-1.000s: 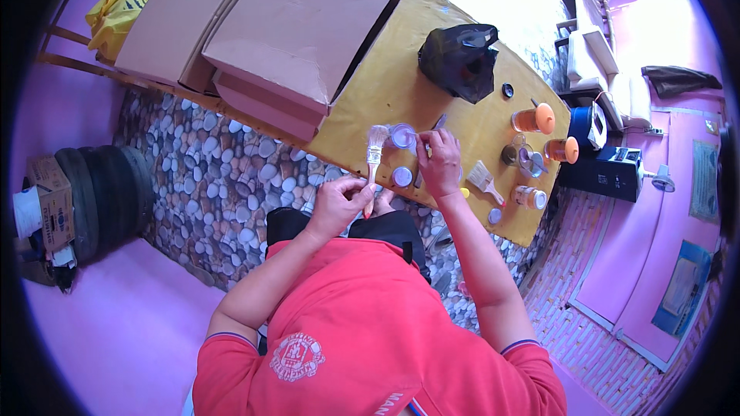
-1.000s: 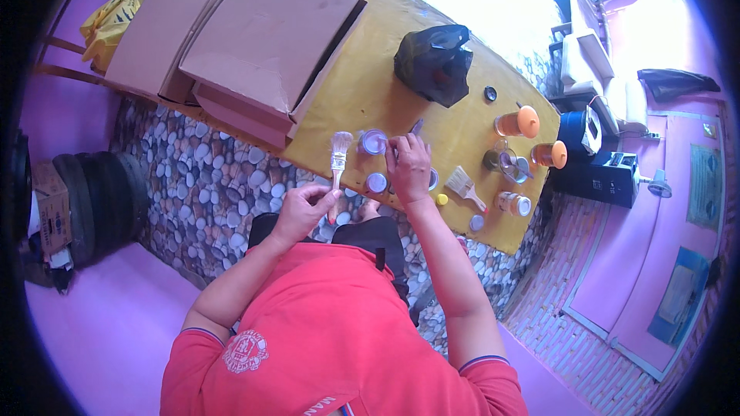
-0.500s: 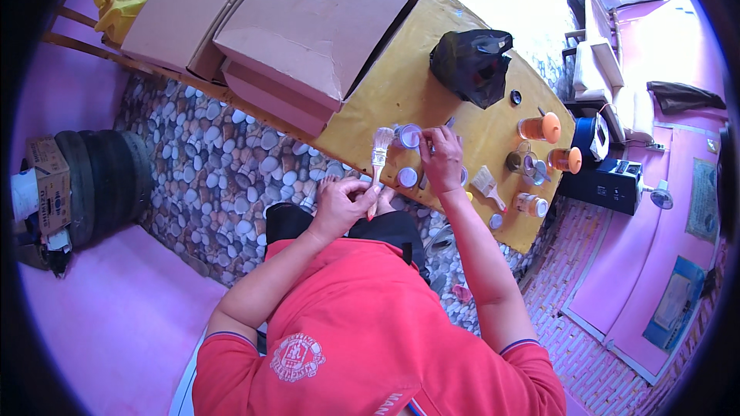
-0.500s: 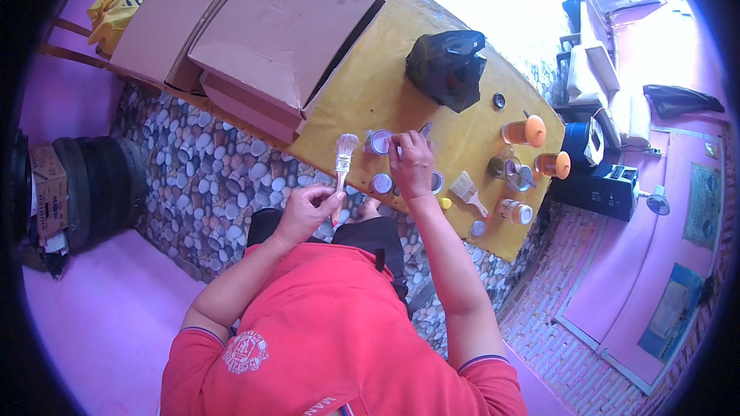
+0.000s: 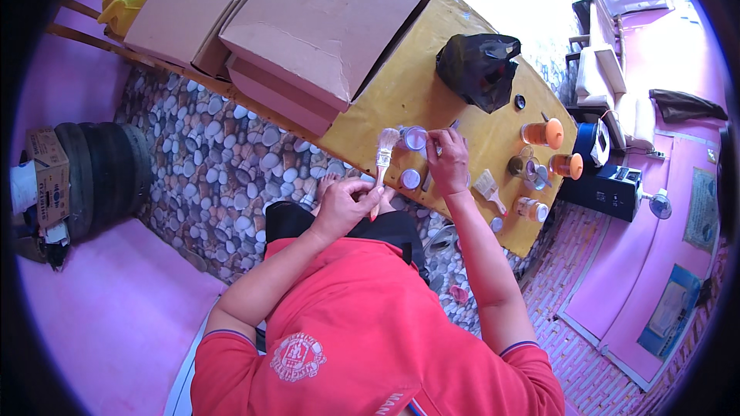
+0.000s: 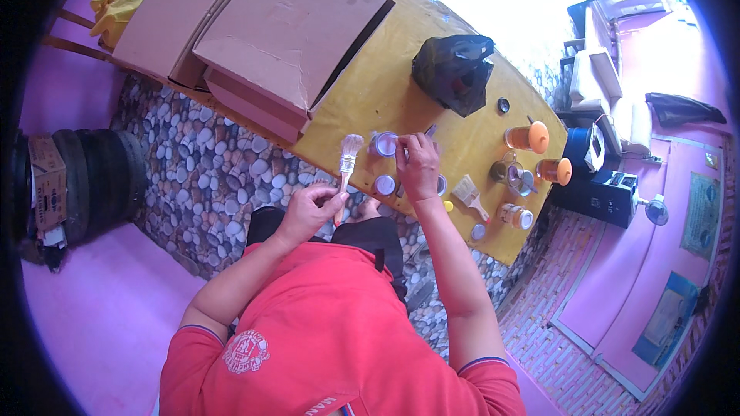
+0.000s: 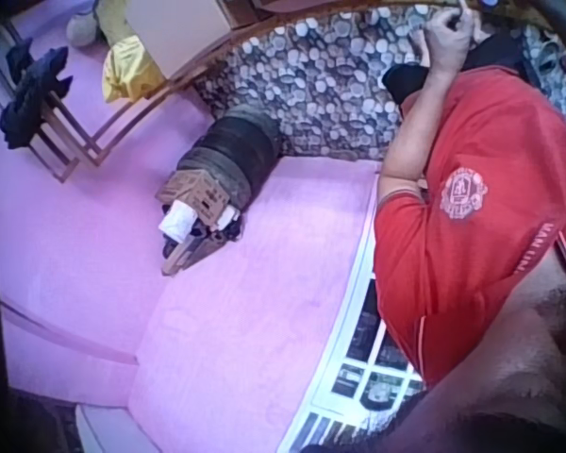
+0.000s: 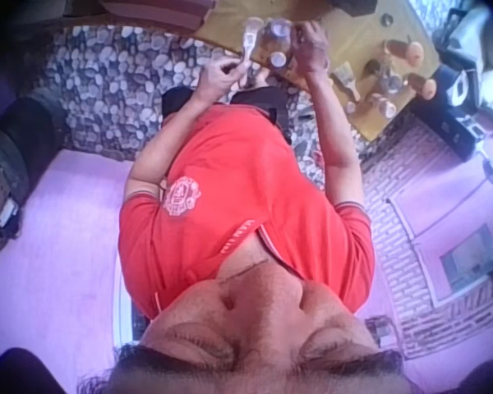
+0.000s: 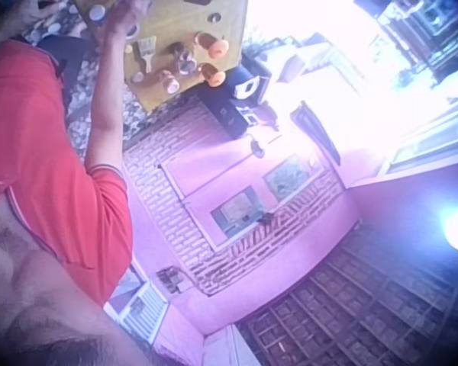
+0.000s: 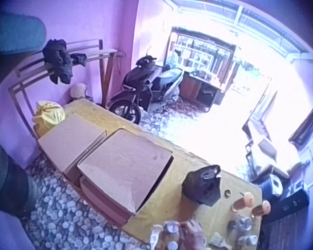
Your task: The person handles paint containers on a yellow table, mixes a purple substance in a cup with a wooden stick, and then uses a cloth and a brush to work on the frame of a white door.
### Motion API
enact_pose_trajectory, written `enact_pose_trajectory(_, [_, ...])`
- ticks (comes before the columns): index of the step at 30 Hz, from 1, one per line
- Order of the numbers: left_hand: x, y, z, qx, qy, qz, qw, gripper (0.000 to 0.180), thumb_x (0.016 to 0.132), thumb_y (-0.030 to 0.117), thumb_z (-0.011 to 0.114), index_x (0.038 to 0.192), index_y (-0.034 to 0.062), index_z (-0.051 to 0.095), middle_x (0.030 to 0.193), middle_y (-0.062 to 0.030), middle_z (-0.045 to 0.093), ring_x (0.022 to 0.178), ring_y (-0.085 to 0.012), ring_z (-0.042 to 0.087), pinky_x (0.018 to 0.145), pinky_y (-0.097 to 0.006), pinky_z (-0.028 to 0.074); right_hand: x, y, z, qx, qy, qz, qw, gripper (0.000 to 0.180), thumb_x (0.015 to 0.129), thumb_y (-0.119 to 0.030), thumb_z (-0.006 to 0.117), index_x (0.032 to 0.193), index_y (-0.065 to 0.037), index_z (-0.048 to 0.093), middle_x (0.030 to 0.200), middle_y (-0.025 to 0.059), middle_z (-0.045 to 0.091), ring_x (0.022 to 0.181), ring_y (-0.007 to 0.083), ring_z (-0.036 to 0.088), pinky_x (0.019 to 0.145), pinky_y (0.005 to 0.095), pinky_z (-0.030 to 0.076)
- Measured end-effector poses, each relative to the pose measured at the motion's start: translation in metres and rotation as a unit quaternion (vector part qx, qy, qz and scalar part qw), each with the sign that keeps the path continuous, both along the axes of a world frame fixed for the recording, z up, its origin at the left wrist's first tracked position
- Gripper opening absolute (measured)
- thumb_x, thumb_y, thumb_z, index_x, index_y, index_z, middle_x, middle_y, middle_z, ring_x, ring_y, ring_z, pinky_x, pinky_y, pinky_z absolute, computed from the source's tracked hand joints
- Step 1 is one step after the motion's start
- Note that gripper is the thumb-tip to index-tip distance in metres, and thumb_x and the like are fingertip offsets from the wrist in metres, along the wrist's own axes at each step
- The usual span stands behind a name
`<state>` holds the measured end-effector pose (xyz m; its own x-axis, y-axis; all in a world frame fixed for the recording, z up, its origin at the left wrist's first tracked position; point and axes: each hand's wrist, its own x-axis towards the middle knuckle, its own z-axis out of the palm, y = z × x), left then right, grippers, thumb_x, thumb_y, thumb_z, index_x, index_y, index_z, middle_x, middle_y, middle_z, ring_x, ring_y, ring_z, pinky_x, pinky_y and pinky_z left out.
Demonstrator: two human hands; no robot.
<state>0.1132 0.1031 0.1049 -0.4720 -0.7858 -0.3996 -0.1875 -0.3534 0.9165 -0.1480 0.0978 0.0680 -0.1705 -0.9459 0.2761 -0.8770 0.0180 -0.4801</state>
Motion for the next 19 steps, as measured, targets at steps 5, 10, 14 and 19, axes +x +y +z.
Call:
enact_pose_trajectory(5, [0.000,-0.001,0.003,-0.006,0.008,-0.004,1.000,0.027,0.093,0.020,0.072,0.094,-0.0066,0.073,0.080,-0.0038,0.065,0.071,-0.0068,0.061,0.064,-0.024,0.048,0.007,0.011,0.007,0.016,0.015,0.031,0.999,0.009,0.084,-0.009,0.073,0.088,-0.007,0.065,0.083,0.0077,0.063,0.080,0.0266,0.062,0.074,0.0389,0.044])
enact_pose_trajectory(10, [0.000,0.004,-0.010,-0.002,0.029,0.003,1.000,0.026,0.094,0.020,0.071,0.094,-0.0069,0.072,0.075,-0.0029,0.066,0.065,-0.0058,0.060,0.059,-0.023,0.047,-0.002,0.014,0.005,0.036,0.044,0.002,0.998,0.008,0.083,-0.009,0.071,0.086,-0.008,0.063,0.087,0.0083,0.063,0.085,0.0295,0.062,0.075,0.0420,0.043])
enact_pose_trajectory(14, [0.001,0.003,-0.007,0.013,0.026,-0.010,1.000,0.025,0.095,0.017,0.070,0.095,-0.0082,0.072,0.080,-0.0030,0.065,0.068,-0.0069,0.063,0.062,-0.023,0.049,0.007,0.002,0.001,-0.002,0.025,0.003,1.000,0.010,0.083,-0.009,0.071,0.087,-0.008,0.062,0.085,0.0086,0.062,0.085,0.0291,0.062,0.076,0.0419,0.043])
enact_pose_trajectory(19, [0.000,0.004,-0.008,0.003,0.020,-0.007,1.000,0.025,0.095,0.018,0.071,0.096,-0.0071,0.073,0.080,-0.0031,0.064,0.068,-0.0073,0.063,0.063,-0.023,0.049,0.014,0.011,0.003,0.031,0.015,0.029,0.999,0.011,0.082,-0.010,0.072,0.087,-0.008,0.062,0.087,0.0092,0.063,0.087,0.0289,0.062,0.078,0.0422,0.044])
